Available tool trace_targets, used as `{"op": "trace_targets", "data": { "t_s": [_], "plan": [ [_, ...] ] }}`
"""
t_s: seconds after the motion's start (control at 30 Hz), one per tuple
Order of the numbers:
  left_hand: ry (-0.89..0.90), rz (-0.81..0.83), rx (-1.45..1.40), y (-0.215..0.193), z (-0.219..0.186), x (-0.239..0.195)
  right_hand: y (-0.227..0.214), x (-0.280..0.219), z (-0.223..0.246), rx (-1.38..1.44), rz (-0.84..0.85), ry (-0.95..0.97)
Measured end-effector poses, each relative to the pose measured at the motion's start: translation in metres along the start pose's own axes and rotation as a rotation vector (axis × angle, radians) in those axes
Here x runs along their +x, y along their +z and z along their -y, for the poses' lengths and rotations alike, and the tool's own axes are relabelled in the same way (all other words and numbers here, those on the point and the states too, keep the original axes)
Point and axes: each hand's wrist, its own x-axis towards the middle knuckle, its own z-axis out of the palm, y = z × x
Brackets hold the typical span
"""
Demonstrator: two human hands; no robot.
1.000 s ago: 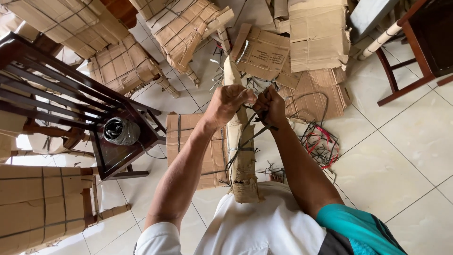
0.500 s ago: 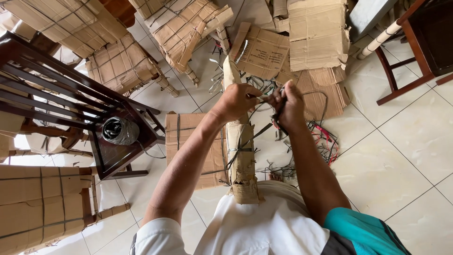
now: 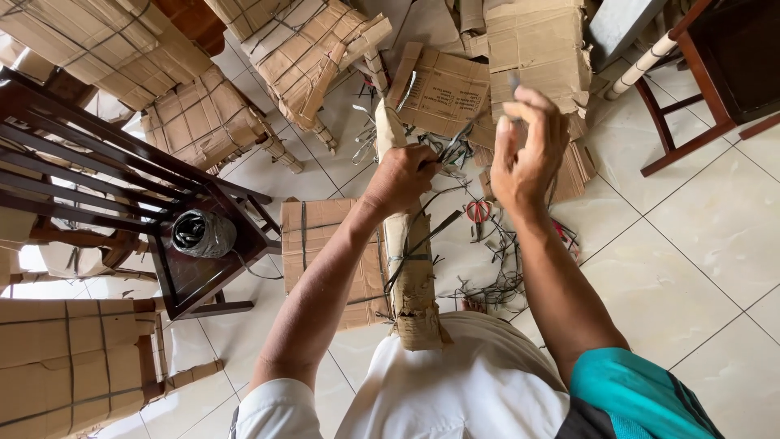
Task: The person unties and removes black plastic straps from a stack of cardboard bundles, then re-ties the bundles using new straps. They sit on the floor to untangle a long strap, then stand to wrap and secure it around the cardboard stack.
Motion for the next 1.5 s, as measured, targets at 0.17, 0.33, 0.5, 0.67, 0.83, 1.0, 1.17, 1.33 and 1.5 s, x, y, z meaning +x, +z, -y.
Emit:
{"op": "trace_targets", "data": {
  "t_s": [0.17,0.33,0.5,0.67,0.83,1.0,1.17,1.33,1.5],
  "plan": [
    [-0.011,0.01,-0.135,0.007,0.012,0.0,0.013,-0.036,0.005,0.369,0.302,0.111],
    [-0.117,0.042,-0.231,-0.006,0.002,-0.004,0.033,-0.049,-0.005,0.442,0.522,0.325],
    [-0.086,0.004,-0.247,-0.01,-0.003,-0.011,0.029,-0.045,-0.008,0.379,0.533,0.287],
    [0.05,-0.095,-0.007,-0.015,-0.026,-0.023,0.027,-0.048,-0.004,0.41,0.505,0.365],
    [0.036,-0.214,0.199,-0.005,0.001,-0.02,0.024,-0.06,0.003,0.466,0.49,0.425],
    [-0.048,-0.201,0.084,-0.002,0.009,-0.015,0.027,-0.071,-0.004,0.418,0.512,0.369],
    [0.01,-0.169,0.046,0.006,0.02,-0.008,0.031,-0.057,0.02,0.645,0.485,0.469],
    [0.023,-0.179,0.016,0.011,0.036,-0.002,0.047,-0.066,0.018,0.687,0.38,0.493],
    [0.082,-0.195,-0.022,0.007,0.023,-0.011,0.057,-0.072,0.023,0.606,0.257,0.563]
  ]
}}
